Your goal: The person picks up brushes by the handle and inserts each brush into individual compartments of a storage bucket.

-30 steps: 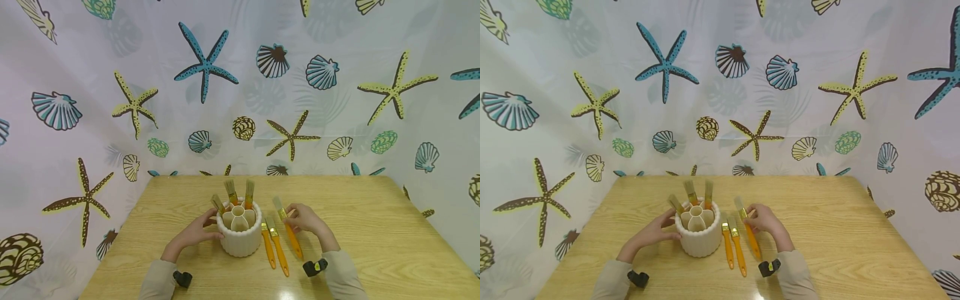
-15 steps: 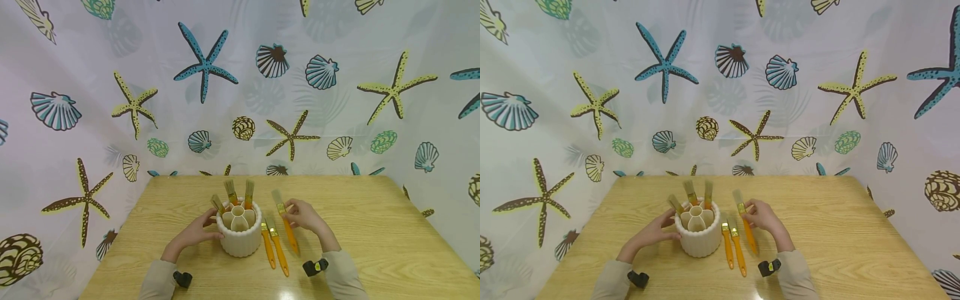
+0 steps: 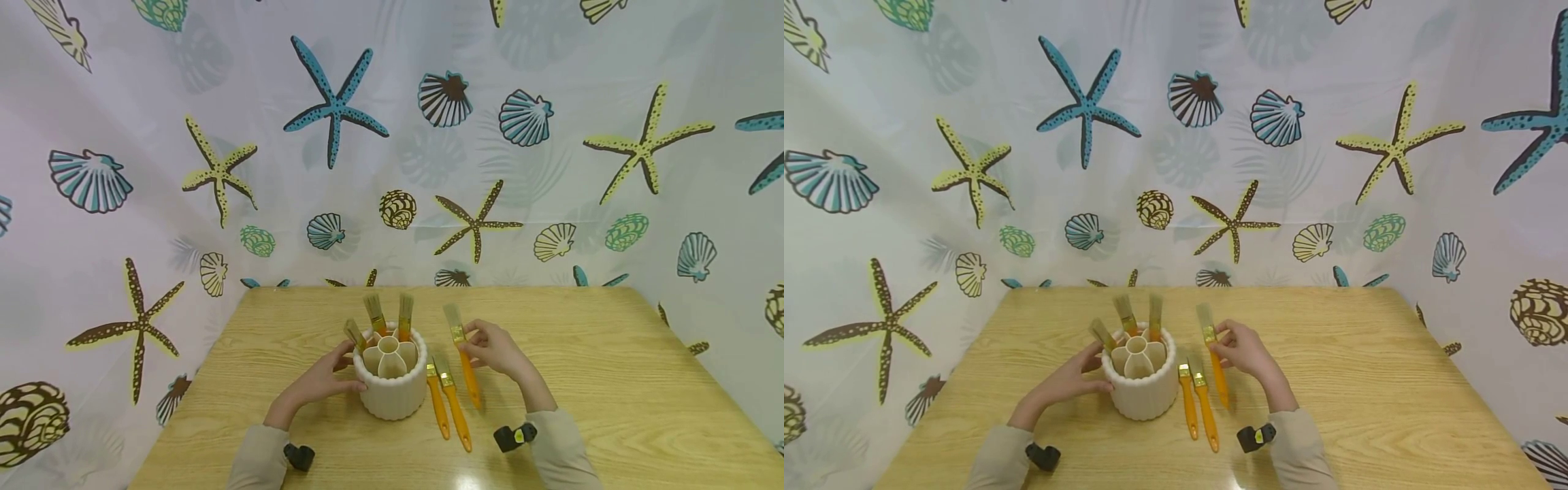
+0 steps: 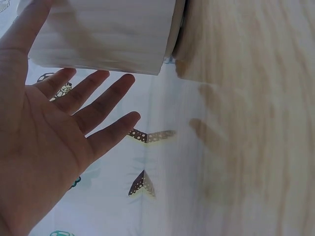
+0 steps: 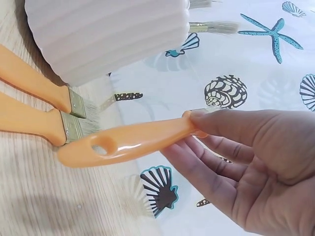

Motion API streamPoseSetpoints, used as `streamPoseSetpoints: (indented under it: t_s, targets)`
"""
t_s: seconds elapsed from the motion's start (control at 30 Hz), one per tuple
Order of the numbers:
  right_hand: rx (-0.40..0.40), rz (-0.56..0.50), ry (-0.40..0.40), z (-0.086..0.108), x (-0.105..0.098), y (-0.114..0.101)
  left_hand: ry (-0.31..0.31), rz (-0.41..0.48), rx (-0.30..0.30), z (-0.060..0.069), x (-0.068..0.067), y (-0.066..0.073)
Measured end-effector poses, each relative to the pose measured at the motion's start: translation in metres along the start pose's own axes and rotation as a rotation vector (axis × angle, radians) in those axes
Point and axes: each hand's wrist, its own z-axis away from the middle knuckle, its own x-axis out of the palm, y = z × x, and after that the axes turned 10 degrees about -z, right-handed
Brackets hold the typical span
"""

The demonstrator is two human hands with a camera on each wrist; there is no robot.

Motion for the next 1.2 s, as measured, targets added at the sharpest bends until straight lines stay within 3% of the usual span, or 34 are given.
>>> streamPoseSetpoints:
  t_s: [0.37, 0.67, 0.97, 1.2]
  targets:
    - [-0.022, 0.001, 0.043, -0.001, 0.002, -0.007, -0.007, 0.044, 0.021, -0.002, 0.001, 0.002]
    - [-0.070, 0.004, 0.064, -0.001, 0.004, -0.014, -0.002, 0.022, 0.028, -0.001, 0.002, 0.003]
    - [-0.098, 0.008, 0.082, 0.015, 0.012, -0.054, 0.001, 0.001, -0.009, 0.001, 0.003, 0.005]
    - [-0.121, 0.010, 0.100, 0.014, 0.014, -0.057, -0.001, 0.014, 0.008, 0.000, 0.001, 0.005]
